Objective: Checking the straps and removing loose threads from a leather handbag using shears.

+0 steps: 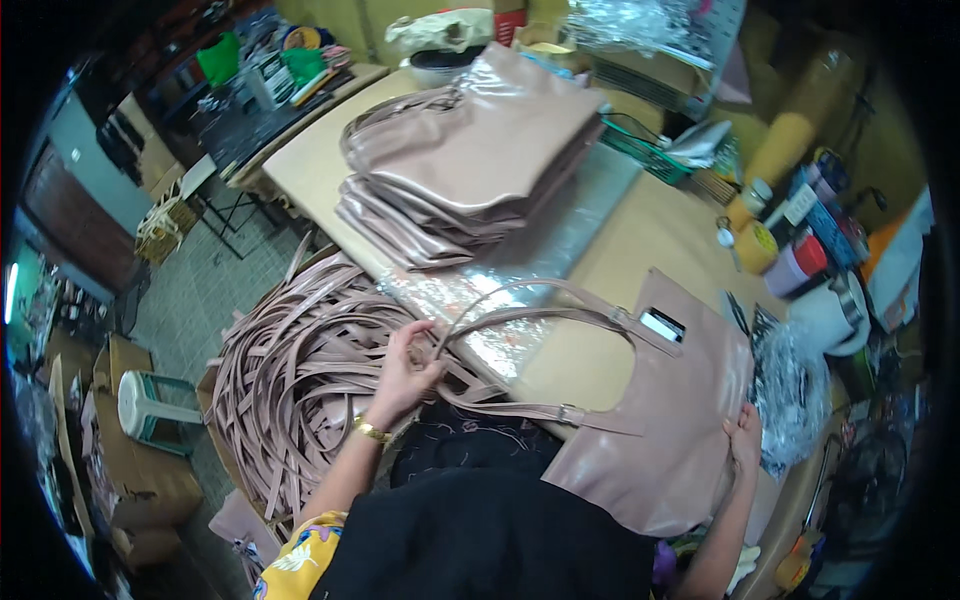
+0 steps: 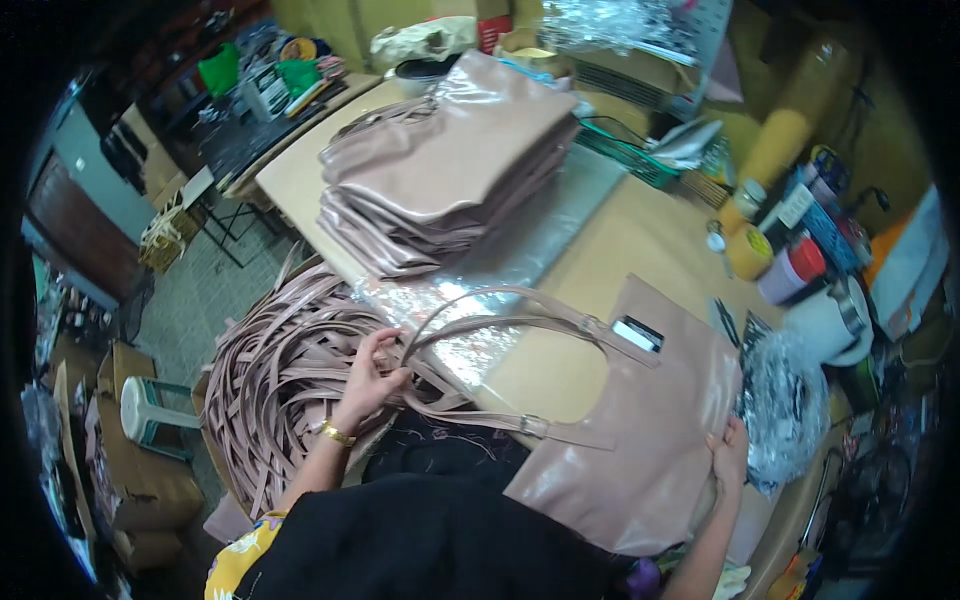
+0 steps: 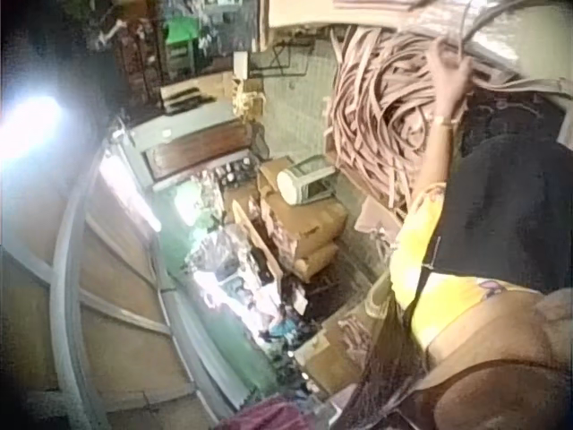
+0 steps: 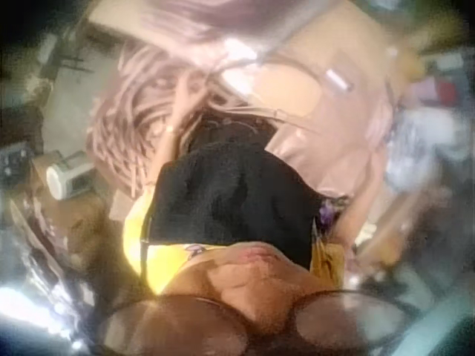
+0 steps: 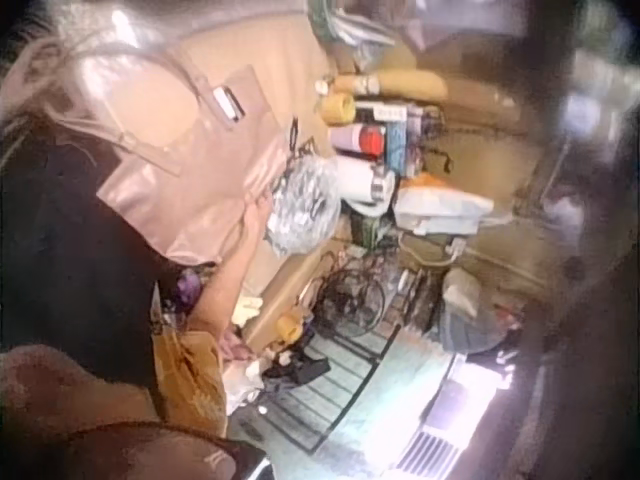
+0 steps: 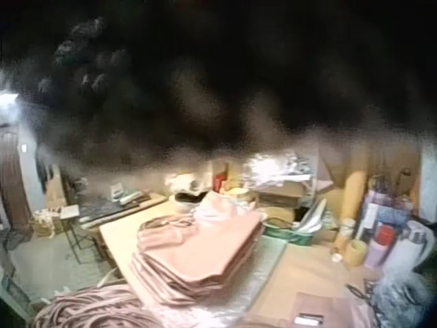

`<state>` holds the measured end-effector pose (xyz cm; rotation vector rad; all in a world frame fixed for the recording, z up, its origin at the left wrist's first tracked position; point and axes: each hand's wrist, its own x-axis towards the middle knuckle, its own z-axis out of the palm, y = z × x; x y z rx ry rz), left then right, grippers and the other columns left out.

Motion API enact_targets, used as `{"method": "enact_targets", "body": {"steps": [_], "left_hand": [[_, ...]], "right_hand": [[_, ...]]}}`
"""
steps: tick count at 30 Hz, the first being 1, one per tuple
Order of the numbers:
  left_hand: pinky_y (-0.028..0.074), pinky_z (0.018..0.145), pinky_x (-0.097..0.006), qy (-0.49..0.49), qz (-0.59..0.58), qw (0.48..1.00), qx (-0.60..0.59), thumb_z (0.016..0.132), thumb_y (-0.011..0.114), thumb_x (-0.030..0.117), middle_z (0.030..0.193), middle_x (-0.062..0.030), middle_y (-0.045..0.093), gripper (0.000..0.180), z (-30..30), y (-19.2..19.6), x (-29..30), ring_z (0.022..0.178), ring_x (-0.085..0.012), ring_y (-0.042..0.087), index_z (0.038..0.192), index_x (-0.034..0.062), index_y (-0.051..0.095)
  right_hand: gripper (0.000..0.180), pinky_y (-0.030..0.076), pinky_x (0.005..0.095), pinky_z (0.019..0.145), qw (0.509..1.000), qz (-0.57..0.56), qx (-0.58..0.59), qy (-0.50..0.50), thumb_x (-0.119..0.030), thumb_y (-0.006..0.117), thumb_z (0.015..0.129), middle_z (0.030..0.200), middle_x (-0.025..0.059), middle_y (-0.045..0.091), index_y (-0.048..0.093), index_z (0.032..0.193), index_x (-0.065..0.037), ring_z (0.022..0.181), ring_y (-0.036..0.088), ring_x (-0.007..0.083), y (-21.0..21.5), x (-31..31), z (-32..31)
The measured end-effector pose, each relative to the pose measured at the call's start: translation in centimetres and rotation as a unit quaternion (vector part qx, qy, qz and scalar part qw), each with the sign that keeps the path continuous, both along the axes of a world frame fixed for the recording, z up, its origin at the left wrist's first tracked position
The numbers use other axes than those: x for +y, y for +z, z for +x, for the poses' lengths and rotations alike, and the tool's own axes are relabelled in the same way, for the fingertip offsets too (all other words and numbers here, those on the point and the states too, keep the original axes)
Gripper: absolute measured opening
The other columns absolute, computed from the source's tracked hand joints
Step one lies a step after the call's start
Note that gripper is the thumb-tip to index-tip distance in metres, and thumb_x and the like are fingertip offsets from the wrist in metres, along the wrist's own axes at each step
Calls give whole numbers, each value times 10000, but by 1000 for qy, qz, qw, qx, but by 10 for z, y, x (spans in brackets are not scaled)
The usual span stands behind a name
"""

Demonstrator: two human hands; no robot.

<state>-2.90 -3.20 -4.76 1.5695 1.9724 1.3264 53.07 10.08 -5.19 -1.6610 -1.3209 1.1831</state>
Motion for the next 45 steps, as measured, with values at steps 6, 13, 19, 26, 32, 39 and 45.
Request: {"method": "enact_targets", "body": {"steps": [6,13,19,26,32,39,45], "left_hand": [[501,655,-345,69,38,985,151,701,708,60,886,-117,586,307,7,28,32,755,-249,612,987,51,597],[494,742,-404,85,-152,981,88,772,544,124,825,-188,651,188,-36,49,23,779,-320,636,865,-13,632],[531,717,-310,-125,-238,846,-460,854,554,159,813,-113,673,199,-38,6,25,770,-177,655,866,-27,623],[541,672,-288,-159,-34,724,-670,817,636,72,702,-62,602,108,-35,13,14,671,-145,619,863,-2,571],[506,627,-244,-231,-23,814,-533,800,698,130,745,-48,611,238,-43,53,-9,657,-119,599,948,1,566],[340,571,-278,-278,113,940,-164,743,715,58,667,-25,537,235,-36,107,-44,614,-137,430,978,38,717],[381,567,-302,-141,8,978,-155,696,649,-47,628,-32,464,330,-14,118,-57,608,-178,459,991,86,715]], "right_hand": [[457,420,284,924,999,26,36,-8,126,471,760,1158,135,582,446,1209,46,1076,553,186,-6,2,4],[437,423,270,902,999,-2,-12,-43,120,480,765,1138,141,589,464,1195,43,1048,561,174,13,0,-31],[454,412,295,930,976,69,-199,-55,47,528,796,1186,159,571,442,1242,50,1061,557,183,33,-30,-63],[350,413,263,879,999,37,19,-27,-37,605,812,1088,91,597,516,1141,46,973,549,132,14,-67,-21],[360,397,300,936,993,93,16,-65,37,563,800,1118,103,585,502,1155,32,1022,546,171,5,-69,-12],[407,384,299,952,973,137,152,-105,68,577,799,1179,100,546,450,1181,7,1067,524,170,21,-74,-34],[369,379,265,913,978,137,104,-116,58,595,790,1068,59,532,461,1129,3,999,506,144,3,-69,-24]]}}
